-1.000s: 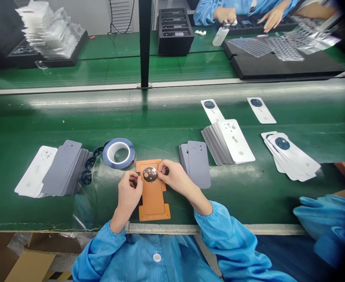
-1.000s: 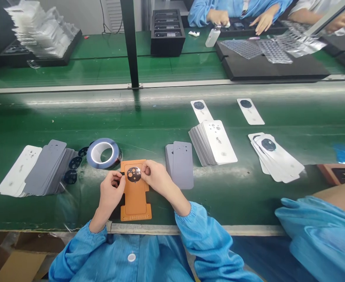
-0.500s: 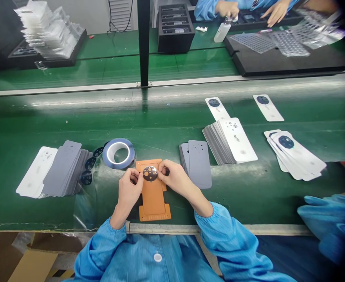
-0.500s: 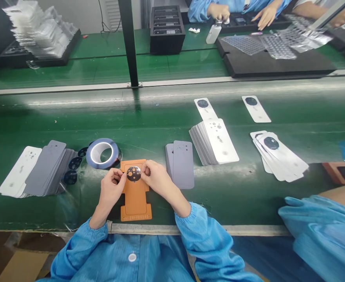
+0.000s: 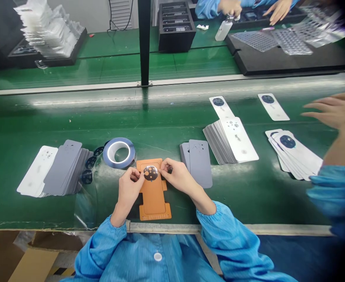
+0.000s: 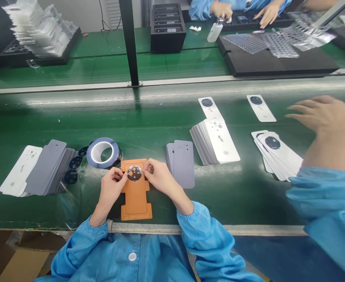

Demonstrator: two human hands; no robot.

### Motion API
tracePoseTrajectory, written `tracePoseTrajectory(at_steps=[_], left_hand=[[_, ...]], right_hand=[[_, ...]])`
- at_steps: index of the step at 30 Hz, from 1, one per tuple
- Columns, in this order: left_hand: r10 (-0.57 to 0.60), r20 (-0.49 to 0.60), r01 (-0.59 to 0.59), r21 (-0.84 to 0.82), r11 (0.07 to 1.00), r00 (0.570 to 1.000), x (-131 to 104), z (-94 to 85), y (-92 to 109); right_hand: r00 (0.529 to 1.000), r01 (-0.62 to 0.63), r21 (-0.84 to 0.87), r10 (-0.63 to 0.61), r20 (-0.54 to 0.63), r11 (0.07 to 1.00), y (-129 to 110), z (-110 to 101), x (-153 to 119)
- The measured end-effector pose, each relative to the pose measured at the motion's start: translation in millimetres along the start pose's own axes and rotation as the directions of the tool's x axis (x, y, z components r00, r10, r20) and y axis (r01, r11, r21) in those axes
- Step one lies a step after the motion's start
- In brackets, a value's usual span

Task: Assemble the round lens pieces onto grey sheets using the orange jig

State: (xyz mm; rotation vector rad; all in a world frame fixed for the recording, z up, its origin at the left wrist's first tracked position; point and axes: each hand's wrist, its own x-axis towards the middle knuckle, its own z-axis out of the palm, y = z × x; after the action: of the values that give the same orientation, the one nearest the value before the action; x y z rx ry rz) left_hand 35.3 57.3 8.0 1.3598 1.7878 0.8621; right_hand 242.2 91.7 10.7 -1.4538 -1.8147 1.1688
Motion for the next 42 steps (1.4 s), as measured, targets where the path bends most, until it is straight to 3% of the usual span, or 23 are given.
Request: tracePoseTrajectory(at_steps=[4, 8, 12, 14, 16, 20, 23, 26, 30, 33, 35, 42], left_hand=[[-0.022, 0.014, 0.022, 0.004, 1.000, 1.000, 0.2, -0.8, -1.5], [-0.030, 0.012, 0.029, 0.027, 0.999, 0.999, 0.6, -2.5, -3.0], [0.007, 0.013, -0.008, 0.034, 0.999, 1.000, -0.1, -4.7, -6.5], [0.038, 0.029, -0.039, 0.021, 0.999, 0.999, -1.6, -5.9, -8.9], [0.056, 0.053, -0.056, -0.002, 0.998, 0.997, -4.5, -7.7, -11.2], [0.040, 0.102, -0.035, -0.056, 0.998, 0.994, -13.7, -13.8, -15.9], [0.124, 0.087, -0.118, -0.079, 0.990, 0.988, -23.0, -19.3, -21.3], [0.289, 0.106, -0.284, -0.062, 0.957, 0.951, -32.8, -24.5, -27.6], [0.377, 0.225, -0.375, -0.053, 0.926, 0.899, -41.3, -31.3, -33.2], [0.397, 0.302, -0.404, -0.042, 0.914, 0.867, -42.8, -34.3, -35.2], [0.408, 0.319, -0.421, -0.030, 0.906, 0.855, -42.8, -34.4, -35.7], [0.422, 0.317, -0.446, 0.006, 0.895, 0.850, -42.1, -30.4, -33.4]], right_hand=[[0.997, -0.006, -0.042, 0.003, -0.075, 0.999, -1.7, -20.9, -3.4], [0.958, -0.008, -0.370, -0.099, -0.270, 0.929, 13.4, -80.9, 2.2], [0.988, -0.089, -0.592, -0.003, -0.152, 0.801, 42.4, -133.3, 16.1], [0.994, -0.112, -0.611, 0.078, -0.081, 0.783, 52.1, -142.6, 21.8], [0.990, -0.143, -0.607, 0.119, -0.081, 0.782, 55.1, -143.9, 24.6], [0.970, -0.175, -0.555, 0.047, -0.238, 0.813, 40.0, -145.6, 17.4], [0.932, -0.123, -0.349, -0.013, -0.362, 0.929, 11.8, -148.6, 2.2], [0.917, -0.011, -0.088, -0.025, -0.397, 0.996, -22.9, -132.2, -12.0], [0.963, 0.027, 0.093, -0.001, -0.270, 0.995, -52.0, -71.5, -15.3], [0.995, -0.006, 0.155, 0.020, -0.093, 0.988, -50.3, -27.7, -9.0], [1.000, -0.020, 0.151, 0.023, -0.013, 0.988, -42.2, -10.2, -5.8], [0.999, 0.017, 0.066, -0.019, 0.026, 0.998, -27.6, 5.9, -9.3]])
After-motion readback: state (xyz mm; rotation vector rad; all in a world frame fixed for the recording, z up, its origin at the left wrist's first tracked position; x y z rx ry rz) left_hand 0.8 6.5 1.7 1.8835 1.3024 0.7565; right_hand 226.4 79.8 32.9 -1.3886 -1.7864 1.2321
